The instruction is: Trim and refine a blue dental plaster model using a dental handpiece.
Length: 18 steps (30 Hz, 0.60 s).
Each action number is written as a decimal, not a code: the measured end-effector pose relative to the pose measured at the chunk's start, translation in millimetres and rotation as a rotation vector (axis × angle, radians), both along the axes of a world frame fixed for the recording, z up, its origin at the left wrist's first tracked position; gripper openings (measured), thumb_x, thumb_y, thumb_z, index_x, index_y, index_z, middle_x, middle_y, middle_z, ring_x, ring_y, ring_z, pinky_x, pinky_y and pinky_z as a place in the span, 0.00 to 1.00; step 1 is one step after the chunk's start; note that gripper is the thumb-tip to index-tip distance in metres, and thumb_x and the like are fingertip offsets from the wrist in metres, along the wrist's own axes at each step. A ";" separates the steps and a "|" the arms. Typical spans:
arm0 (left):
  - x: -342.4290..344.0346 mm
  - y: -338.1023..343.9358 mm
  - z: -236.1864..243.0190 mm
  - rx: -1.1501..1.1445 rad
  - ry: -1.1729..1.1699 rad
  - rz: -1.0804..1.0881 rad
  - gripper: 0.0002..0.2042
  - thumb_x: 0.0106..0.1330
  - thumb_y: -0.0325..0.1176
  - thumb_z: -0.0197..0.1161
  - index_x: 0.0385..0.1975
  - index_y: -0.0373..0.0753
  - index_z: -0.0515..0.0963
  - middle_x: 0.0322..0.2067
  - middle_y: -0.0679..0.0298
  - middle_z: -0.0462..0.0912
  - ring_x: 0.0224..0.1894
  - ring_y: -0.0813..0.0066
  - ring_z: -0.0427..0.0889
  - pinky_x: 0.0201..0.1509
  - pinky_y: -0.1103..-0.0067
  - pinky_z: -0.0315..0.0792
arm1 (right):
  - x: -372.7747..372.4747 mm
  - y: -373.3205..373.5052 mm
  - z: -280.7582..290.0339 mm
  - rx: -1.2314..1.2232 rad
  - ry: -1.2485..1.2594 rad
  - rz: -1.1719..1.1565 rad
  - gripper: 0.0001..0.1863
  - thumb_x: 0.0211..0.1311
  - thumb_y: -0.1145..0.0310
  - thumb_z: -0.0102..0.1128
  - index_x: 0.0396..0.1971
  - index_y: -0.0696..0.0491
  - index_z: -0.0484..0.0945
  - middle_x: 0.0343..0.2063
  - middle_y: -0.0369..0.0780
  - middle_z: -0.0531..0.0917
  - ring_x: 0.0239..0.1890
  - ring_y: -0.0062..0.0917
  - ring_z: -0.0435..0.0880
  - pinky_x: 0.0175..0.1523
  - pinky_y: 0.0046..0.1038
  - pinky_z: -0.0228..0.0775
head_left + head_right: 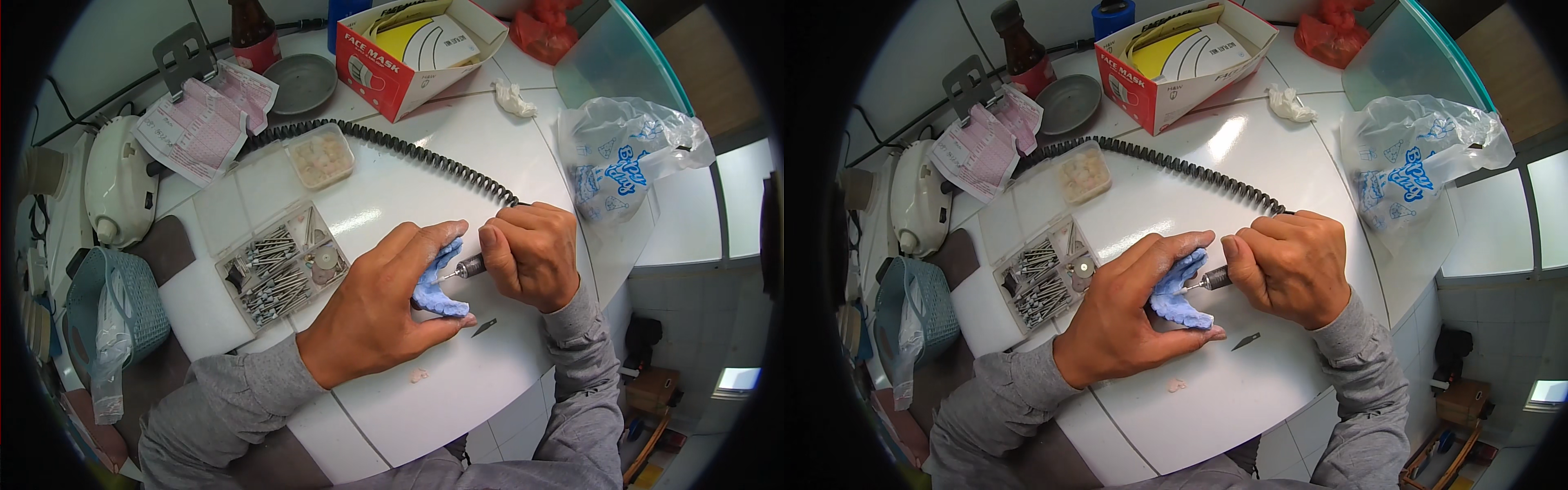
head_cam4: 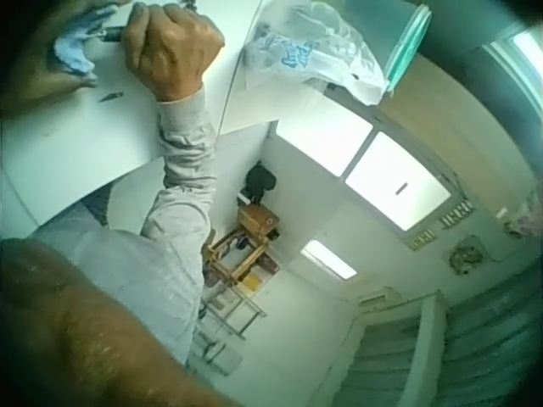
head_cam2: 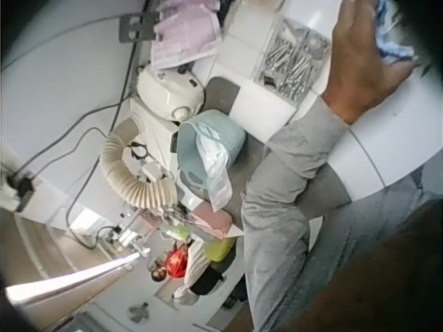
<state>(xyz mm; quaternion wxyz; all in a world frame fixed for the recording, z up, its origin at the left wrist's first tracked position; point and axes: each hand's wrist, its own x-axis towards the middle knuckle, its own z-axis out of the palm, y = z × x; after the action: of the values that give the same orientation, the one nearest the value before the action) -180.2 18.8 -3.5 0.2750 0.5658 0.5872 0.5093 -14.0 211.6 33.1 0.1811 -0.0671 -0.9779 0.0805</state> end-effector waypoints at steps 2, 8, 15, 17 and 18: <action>0.3 0.0 0.1 -0.004 -0.001 -0.001 0.45 0.55 0.40 0.91 0.73 0.34 0.76 0.49 0.51 0.85 0.47 0.57 0.89 0.54 0.68 0.83 | 0.2 -1.0 0.7 0.004 -0.012 0.002 0.19 0.75 0.65 0.66 0.20 0.49 0.83 0.15 0.36 0.76 0.14 0.32 0.74 0.23 0.35 0.63; 0.4 -0.5 0.1 0.000 0.011 0.002 0.45 0.55 0.40 0.91 0.73 0.34 0.76 0.49 0.51 0.85 0.46 0.57 0.89 0.53 0.68 0.83 | -0.1 -0.8 -0.1 -0.001 -0.003 0.002 0.18 0.75 0.65 0.66 0.19 0.49 0.83 0.14 0.35 0.76 0.13 0.32 0.74 0.22 0.35 0.63; 0.1 -0.6 0.8 -0.013 0.006 -0.001 0.45 0.55 0.40 0.91 0.73 0.33 0.76 0.49 0.51 0.85 0.47 0.57 0.89 0.54 0.69 0.83 | -0.7 -2.3 0.9 0.012 -0.008 0.005 0.18 0.74 0.66 0.66 0.19 0.49 0.83 0.14 0.35 0.76 0.13 0.32 0.74 0.22 0.35 0.63; 0.3 -0.4 0.4 -0.009 0.006 -0.004 0.45 0.55 0.40 0.91 0.73 0.33 0.76 0.50 0.51 0.85 0.47 0.57 0.89 0.55 0.68 0.83 | -0.6 -2.2 1.0 0.017 -0.004 0.002 0.18 0.74 0.66 0.66 0.19 0.49 0.82 0.14 0.35 0.76 0.13 0.32 0.74 0.23 0.35 0.63; 0.5 -0.2 0.1 -0.010 0.008 -0.004 0.45 0.55 0.40 0.91 0.73 0.33 0.76 0.50 0.51 0.85 0.48 0.57 0.89 0.55 0.68 0.83 | -0.4 -2.1 0.8 0.016 -0.005 0.001 0.18 0.74 0.66 0.66 0.19 0.49 0.82 0.14 0.35 0.76 0.13 0.32 0.74 0.23 0.35 0.63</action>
<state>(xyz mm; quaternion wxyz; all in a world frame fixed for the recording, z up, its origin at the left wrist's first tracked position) -179.7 18.6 -3.5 0.2765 0.5676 0.5895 0.5038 -14.4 209.6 33.9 0.1793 -0.0651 -0.9790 0.0725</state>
